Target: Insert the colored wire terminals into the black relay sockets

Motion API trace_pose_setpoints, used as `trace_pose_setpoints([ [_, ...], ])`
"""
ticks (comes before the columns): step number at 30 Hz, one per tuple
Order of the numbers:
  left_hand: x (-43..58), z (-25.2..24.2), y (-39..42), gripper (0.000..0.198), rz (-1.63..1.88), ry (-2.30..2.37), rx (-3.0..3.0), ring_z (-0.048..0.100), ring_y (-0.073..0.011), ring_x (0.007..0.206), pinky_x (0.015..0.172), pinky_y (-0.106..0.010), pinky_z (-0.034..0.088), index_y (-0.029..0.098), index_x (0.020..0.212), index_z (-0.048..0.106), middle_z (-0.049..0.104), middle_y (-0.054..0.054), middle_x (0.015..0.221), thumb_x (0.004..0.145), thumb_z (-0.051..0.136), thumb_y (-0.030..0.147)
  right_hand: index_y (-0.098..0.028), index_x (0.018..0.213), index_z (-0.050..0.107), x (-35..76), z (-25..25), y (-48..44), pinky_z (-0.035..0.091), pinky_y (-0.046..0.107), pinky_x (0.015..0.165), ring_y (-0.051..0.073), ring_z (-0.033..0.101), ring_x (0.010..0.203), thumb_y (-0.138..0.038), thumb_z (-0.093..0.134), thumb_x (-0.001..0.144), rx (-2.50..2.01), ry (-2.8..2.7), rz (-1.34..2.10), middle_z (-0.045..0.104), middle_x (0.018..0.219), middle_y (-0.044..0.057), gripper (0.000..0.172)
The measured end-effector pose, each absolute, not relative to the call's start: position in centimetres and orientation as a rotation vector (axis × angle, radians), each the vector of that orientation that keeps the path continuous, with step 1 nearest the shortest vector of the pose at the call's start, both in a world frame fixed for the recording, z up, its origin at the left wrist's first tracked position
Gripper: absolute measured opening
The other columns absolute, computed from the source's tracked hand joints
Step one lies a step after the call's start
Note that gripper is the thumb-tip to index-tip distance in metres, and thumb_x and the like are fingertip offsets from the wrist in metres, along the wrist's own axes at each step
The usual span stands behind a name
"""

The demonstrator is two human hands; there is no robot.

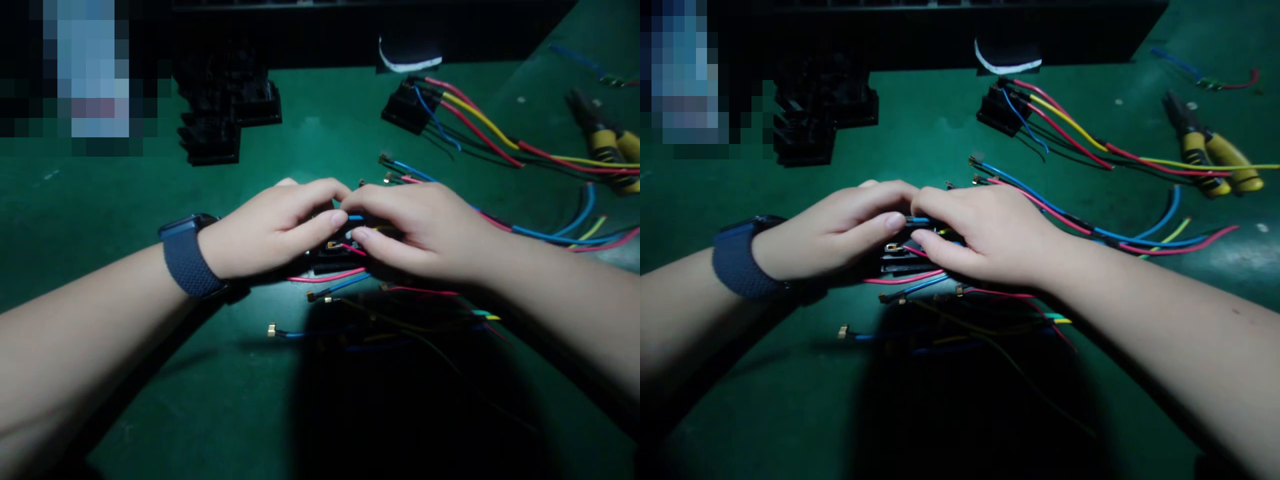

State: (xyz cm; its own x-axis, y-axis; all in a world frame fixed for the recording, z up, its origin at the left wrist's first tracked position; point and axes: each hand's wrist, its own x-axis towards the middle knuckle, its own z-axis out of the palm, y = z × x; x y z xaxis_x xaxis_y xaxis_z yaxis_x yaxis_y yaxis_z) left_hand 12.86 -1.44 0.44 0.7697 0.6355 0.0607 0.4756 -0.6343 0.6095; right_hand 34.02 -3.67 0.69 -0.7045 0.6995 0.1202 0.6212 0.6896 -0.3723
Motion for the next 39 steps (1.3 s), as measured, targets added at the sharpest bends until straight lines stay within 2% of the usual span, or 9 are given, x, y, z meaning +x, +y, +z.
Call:
trace_pose_setpoints([
  [6, 12.71, 0.91, -1.44, 0.035, 0.326, 0.804, 2.323, 0.057, -0.0180, 0.088, 0.081, -0.029, 0.038, 0.021, 0.116, 0.053, 0.066, -0.002, 0.101, 0.095, 0.038, 0.044, -0.018, 0.110, 0.058, 34.06, 0.89, -3.87, 0.042, 0.027, 0.065, 0.018, 0.064, 0.074, -0.038, 0.041, 0.091, -1.036, -2.649, 0.505, 0.070, 0.088, 0.005, 0.032],
  [11, 12.70, 1.39, -1.55, 0.034, 0.341, 0.766, 2.261, 0.056, -0.0191, 0.093, 0.084, -0.030, 0.039, 0.020, 0.116, 0.053, 0.064, -0.003, 0.107, 0.094, 0.040, 0.044, -0.016, 0.112, 0.059, 33.99, 1.02, -4.19, 0.042, 0.027, 0.064, 0.019, 0.066, 0.072, -0.037, 0.041, 0.091, -1.064, -2.636, 0.417, 0.071, 0.087, 0.006, 0.034],
  [18, 12.48, 0.92, -1.61, 0.040, 0.420, 0.794, 2.144, 0.053, -0.0217, 0.108, 0.094, -0.034, 0.040, 0.020, 0.125, 0.045, 0.056, -0.007, 0.123, 0.094, 0.036, 0.045, -0.016, 0.111, 0.058, 33.98, 0.89, -4.34, 0.038, 0.026, 0.059, 0.015, 0.062, 0.063, -0.033, 0.042, 0.090, -1.092, -2.550, 0.327, 0.072, 0.083, 0.004, 0.031],
  [23, 12.49, 0.82, -1.72, 0.043, 0.406, 0.805, 2.187, 0.053, -0.0225, 0.108, 0.095, -0.037, 0.041, 0.019, 0.127, 0.042, 0.055, -0.008, 0.125, 0.094, 0.035, 0.046, -0.017, 0.111, 0.057, 33.95, 0.84, -4.41, 0.037, 0.025, 0.057, 0.015, 0.061, 0.059, -0.032, 0.040, 0.091, -1.109, -2.557, 0.322, 0.072, 0.081, 0.003, 0.030],
  [35, 12.40, 0.63, -1.59, 0.041, 0.443, 0.790, 2.137, 0.051, -0.0260, 0.113, 0.098, -0.045, 0.040, 0.020, 0.124, 0.041, 0.051, -0.011, 0.128, 0.087, 0.038, 0.036, -0.018, 0.115, 0.057, 34.03, 0.97, -4.29, 0.040, 0.027, 0.062, 0.018, 0.067, 0.070, -0.030, 0.037, 0.093, -1.081, -2.589, 0.363, 0.072, 0.088, 0.005, 0.031],
  [39, 12.44, 0.54, -1.71, 0.040, 0.489, 0.823, 2.070, 0.051, -0.0255, 0.112, 0.097, -0.045, 0.041, 0.020, 0.122, 0.039, 0.052, -0.011, 0.124, 0.083, 0.040, 0.031, -0.018, 0.117, 0.056, 33.95, 0.99, -4.37, 0.041, 0.027, 0.064, 0.017, 0.067, 0.073, -0.032, 0.039, 0.093, -1.103, -2.573, 0.351, 0.073, 0.092, 0.005, 0.032],
])
